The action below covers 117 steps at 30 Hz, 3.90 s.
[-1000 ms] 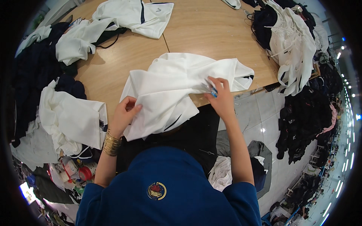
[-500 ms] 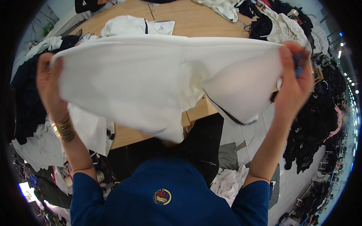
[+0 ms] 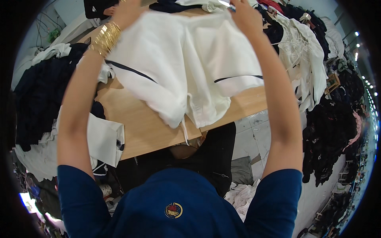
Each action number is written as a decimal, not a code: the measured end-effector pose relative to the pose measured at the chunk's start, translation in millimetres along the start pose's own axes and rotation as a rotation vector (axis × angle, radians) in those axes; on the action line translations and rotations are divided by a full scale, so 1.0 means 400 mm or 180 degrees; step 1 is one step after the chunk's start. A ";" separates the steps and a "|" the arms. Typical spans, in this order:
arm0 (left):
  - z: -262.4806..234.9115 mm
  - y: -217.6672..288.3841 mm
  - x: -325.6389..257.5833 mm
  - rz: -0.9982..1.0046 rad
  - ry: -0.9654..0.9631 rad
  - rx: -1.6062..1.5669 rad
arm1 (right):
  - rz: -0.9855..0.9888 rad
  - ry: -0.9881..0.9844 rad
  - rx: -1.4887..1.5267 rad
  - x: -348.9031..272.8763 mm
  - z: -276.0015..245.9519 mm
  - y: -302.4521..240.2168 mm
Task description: Trimming loose threads from white athletic shorts using small scissors.
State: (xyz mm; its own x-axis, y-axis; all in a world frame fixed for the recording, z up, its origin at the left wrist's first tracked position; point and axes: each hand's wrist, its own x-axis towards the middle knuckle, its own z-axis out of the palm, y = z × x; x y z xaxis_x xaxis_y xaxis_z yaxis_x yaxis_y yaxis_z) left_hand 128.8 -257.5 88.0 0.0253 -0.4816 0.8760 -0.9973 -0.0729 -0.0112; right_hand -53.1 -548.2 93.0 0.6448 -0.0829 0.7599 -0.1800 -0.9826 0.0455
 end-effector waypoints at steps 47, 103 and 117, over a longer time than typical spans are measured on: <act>-0.068 0.440 -0.556 -0.3021 -0.1043 -0.0101 | 0.0618 -0.2304 0.2804 -0.487 -0.050 -0.432; -0.149 0.575 -0.715 -0.5100 0.0113 -0.1000 | -0.2252 -0.1991 0.1431 -0.413 0.018 -0.677; -0.158 0.594 -0.717 -0.4958 0.0118 -0.0882 | -0.3107 -0.1753 0.0853 -0.430 0.059 -0.737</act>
State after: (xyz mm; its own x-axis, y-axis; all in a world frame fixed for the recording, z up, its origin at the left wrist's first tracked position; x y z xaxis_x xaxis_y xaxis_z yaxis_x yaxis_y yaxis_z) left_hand -119.8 -81.6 -135.2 0.9966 -0.0690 -0.0448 0.0223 -0.2979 0.9543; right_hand -93.5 -248.0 -66.3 0.6715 0.7358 0.0875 0.6952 -0.6665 0.2690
